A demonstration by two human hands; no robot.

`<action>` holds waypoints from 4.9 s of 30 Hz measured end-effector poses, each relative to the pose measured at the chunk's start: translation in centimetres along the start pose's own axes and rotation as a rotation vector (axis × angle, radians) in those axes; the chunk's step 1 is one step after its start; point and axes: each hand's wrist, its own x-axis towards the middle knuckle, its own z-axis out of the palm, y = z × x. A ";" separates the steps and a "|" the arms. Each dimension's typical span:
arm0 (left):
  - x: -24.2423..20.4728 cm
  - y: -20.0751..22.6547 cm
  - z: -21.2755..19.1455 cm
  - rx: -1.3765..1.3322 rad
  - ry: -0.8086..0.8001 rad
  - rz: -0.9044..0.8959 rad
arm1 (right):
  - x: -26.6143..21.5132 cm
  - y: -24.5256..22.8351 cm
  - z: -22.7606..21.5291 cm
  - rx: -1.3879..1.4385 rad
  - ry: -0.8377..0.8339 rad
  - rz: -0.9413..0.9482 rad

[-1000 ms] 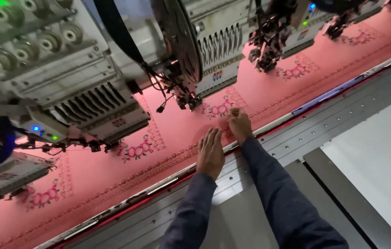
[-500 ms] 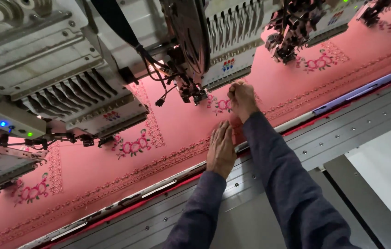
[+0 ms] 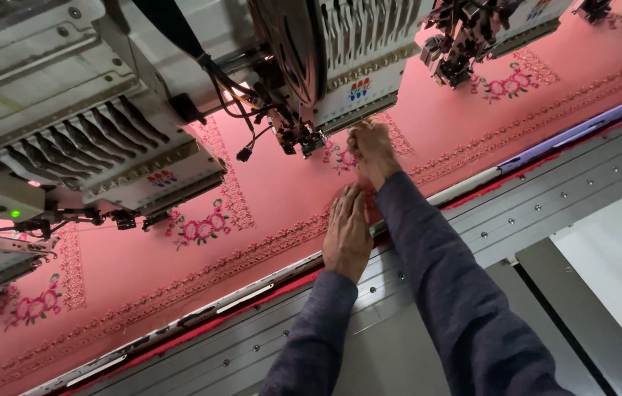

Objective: Operating a multi-head industrial embroidery machine, checking for thread breaks, re-threading needles, and smoothing the fabric.

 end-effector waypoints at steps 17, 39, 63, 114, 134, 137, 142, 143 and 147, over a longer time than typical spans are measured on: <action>-0.3 0.9 -1.0 0.041 -0.003 -0.012 | -1.2 -0.3 0.5 -0.245 -0.117 -0.101; 2.2 0.6 -2.6 -0.806 0.194 -0.415 | -14.9 -9.1 -3.4 -1.032 -0.059 -0.448; -3.4 10.3 -7.1 0.011 0.280 0.788 | -11.8 -13.8 -1.7 -0.368 -0.059 0.277; -5.9 12.4 -13.2 -1.056 0.241 -0.431 | -12.0 -12.5 3.1 0.045 -0.035 0.358; -7.7 18.3 -17.3 -0.985 0.224 -0.299 | -38.7 -15.0 -6.3 -0.176 -0.564 0.265; -10.3 22.4 -19.2 -0.804 0.170 -0.219 | -48.4 -20.1 -11.1 -0.260 -0.676 0.238; -17.7 31.3 -19.4 -0.902 -0.066 -0.034 | -58.9 -24.0 -21.2 -0.406 -0.434 0.104; -19.8 33.1 -18.7 -0.933 -0.107 -0.042 | -61.7 -24.6 -22.7 -0.378 -0.296 0.048; -27.8 40.7 -17.3 -1.045 -0.297 0.053 | -69.3 -22.1 -30.9 -0.341 -0.071 -0.151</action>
